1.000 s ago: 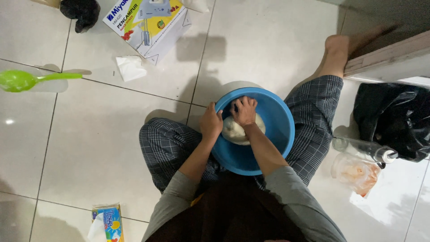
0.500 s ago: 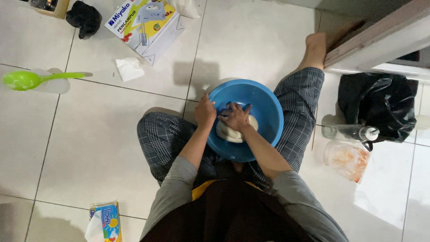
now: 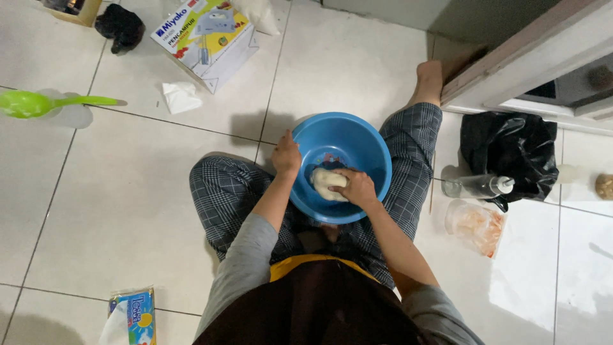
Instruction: Kneading a ball of dough in a plastic bowl while sitting on the floor.
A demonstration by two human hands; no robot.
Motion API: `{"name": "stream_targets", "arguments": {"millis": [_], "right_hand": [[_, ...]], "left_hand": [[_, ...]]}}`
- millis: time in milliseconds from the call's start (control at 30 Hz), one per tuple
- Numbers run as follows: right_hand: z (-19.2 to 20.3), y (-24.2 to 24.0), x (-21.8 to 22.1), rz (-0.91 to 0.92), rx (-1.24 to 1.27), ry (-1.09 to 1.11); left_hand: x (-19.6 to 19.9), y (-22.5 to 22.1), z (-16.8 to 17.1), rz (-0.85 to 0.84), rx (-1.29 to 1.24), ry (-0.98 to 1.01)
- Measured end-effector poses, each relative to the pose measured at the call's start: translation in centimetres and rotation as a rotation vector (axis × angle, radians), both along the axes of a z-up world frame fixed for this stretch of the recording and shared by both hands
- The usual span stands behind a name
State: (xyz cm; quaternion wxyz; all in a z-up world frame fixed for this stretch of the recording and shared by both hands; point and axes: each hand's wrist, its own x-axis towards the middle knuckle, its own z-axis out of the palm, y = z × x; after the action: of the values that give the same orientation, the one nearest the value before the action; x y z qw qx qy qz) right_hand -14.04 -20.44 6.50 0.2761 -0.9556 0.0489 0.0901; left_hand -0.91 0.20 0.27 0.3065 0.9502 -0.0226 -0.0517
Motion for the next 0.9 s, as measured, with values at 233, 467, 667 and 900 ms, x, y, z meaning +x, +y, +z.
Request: {"name": "stream_targets", "arguments": {"millis": [233, 467, 667, 900], "right_hand": [[1.8, 0.2, 5.8, 0.170, -0.359, 0.213], [-1.1, 4.9, 5.8, 0.265, -0.702, 0.130], [2.7, -1.1, 1.5, 0.285, -0.059, 0.031], [1.2, -4.3, 1.1, 0.224, -0.187, -0.148]], "left_hand": [[0.5, -0.2, -2.4, -0.023, 0.210, -0.043], [1.1, 0.0, -0.4, 0.002, 0.093, 0.080], [0.4, 0.3, 1.7, 0.024, 0.035, 0.134], [-0.1, 0.2, -0.3, 0.027, -0.025, -0.070]]}}
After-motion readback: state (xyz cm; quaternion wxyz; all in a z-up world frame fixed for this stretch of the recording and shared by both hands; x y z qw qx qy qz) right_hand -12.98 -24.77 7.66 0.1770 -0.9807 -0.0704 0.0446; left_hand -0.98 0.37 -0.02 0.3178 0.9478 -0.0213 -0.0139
